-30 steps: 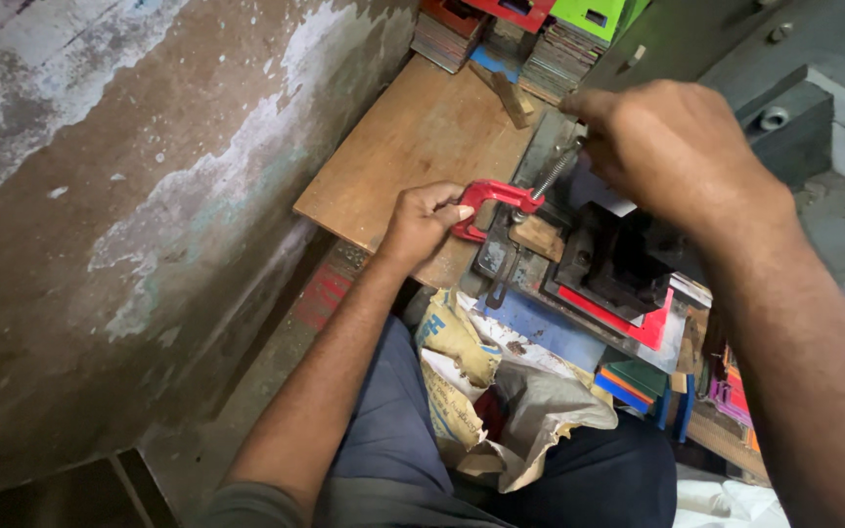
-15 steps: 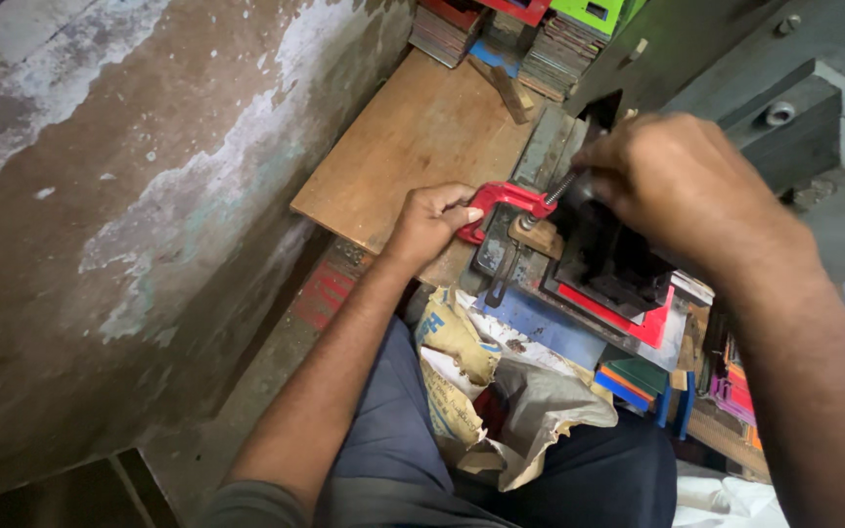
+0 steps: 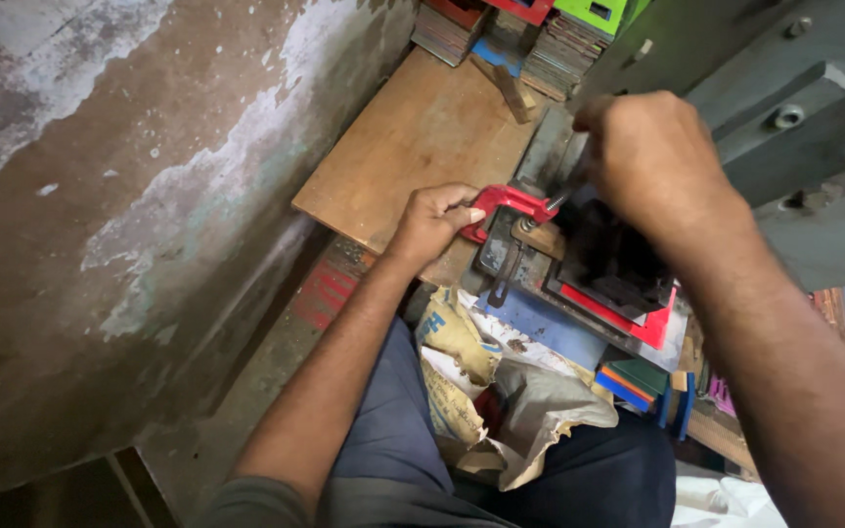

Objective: The person positions a small wooden block on the bed of a heavy machine and secures it with a red G-clamp, tightening the clamp screw by hand. They then adjust the block and machine parts, operate the machine, and later loosen and reposition the clamp while handling a red L-shaped piece.

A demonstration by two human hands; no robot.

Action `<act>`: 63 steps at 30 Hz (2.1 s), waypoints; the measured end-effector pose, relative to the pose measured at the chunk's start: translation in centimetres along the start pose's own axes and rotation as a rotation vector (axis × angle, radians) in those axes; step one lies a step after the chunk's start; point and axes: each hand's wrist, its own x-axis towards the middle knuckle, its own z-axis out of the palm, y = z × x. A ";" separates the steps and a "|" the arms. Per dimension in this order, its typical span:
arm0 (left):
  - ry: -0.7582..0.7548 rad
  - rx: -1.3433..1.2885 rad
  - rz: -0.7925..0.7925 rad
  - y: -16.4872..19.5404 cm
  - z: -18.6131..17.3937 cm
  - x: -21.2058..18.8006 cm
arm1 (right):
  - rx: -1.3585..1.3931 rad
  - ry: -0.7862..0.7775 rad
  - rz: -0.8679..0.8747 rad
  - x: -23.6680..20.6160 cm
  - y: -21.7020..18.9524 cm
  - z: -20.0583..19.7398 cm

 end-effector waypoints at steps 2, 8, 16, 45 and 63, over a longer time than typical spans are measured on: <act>0.005 -0.001 -0.007 -0.2 -0.1 0.0 | -0.044 -0.122 -0.033 0.3 0.6 -0.3; 0.007 -0.059 -0.028 -0.3 0.1 0.1 | -0.162 -0.271 -0.040 -0.3 1.0 -2.0; 0.022 -0.053 0.001 -0.2 -0.2 0.1 | -0.239 -0.069 -0.116 -0.7 -0.1 -1.8; 0.003 -0.035 0.016 -0.6 0.3 0.0 | -0.043 0.073 -0.025 -1.6 0.3 -0.3; -0.010 -0.111 -0.004 -0.8 0.1 0.4 | -0.184 0.117 -0.323 -1.7 0.0 -0.6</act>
